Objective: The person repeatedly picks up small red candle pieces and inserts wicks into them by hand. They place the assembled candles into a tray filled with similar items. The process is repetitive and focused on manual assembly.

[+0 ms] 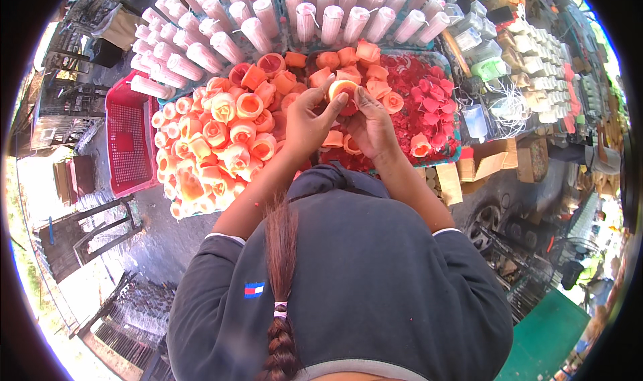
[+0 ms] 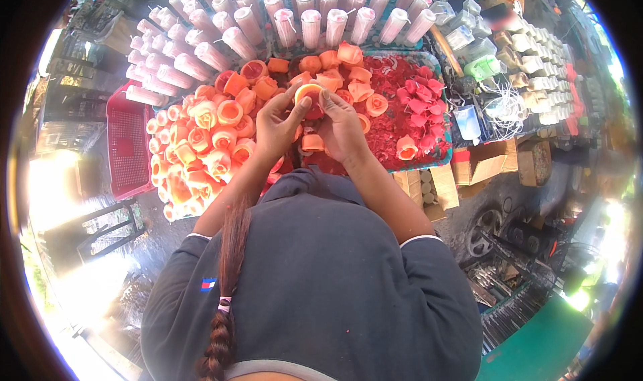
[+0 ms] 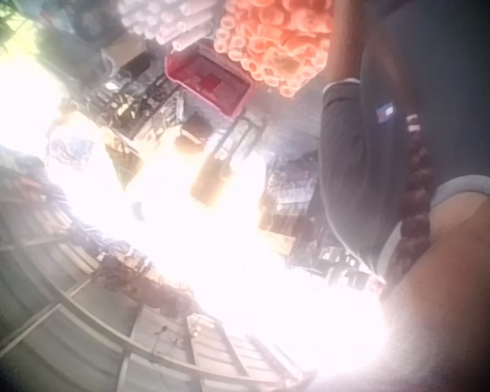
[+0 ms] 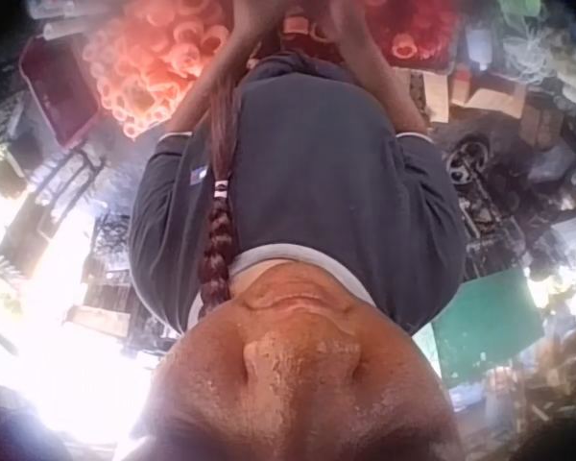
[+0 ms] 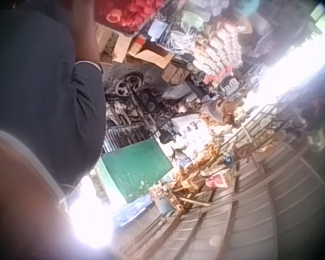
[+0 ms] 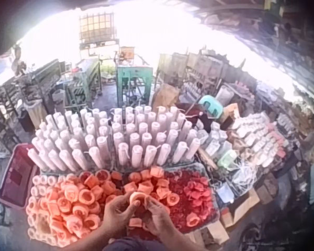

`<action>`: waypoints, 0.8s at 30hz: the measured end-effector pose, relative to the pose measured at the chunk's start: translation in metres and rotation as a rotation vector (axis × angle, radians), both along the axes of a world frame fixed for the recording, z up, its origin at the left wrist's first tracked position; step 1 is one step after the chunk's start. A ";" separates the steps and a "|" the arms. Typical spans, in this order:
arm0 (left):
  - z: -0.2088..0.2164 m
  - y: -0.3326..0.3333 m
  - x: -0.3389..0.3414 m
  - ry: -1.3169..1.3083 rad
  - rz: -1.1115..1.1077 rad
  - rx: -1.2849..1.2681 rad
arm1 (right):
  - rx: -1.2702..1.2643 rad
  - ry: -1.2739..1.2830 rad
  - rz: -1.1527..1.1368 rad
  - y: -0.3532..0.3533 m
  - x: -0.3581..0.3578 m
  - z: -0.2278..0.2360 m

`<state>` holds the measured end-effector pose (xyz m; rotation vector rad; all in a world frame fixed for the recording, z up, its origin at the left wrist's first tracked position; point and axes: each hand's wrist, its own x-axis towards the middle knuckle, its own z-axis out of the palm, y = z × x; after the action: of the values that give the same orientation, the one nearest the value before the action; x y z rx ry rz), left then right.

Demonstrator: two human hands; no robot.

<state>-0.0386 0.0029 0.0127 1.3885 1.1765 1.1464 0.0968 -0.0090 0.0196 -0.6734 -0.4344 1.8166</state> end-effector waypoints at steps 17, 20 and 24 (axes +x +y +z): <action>-0.009 0.003 0.007 0.052 0.039 0.210 | 0.064 -0.384 -0.273 0.014 -0.008 -0.002; 0.007 0.000 0.012 -0.306 0.028 -0.124 | 0.054 -0.361 -0.214 0.010 -0.012 -0.001; 0.007 0.003 0.010 -0.367 0.022 -0.207 | 0.005 -0.124 -0.096 0.007 -0.008 0.006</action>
<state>-0.0288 0.0054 0.0201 0.9617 1.0137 1.1978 0.0891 -0.0020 0.0254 -0.7934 -0.4802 1.6891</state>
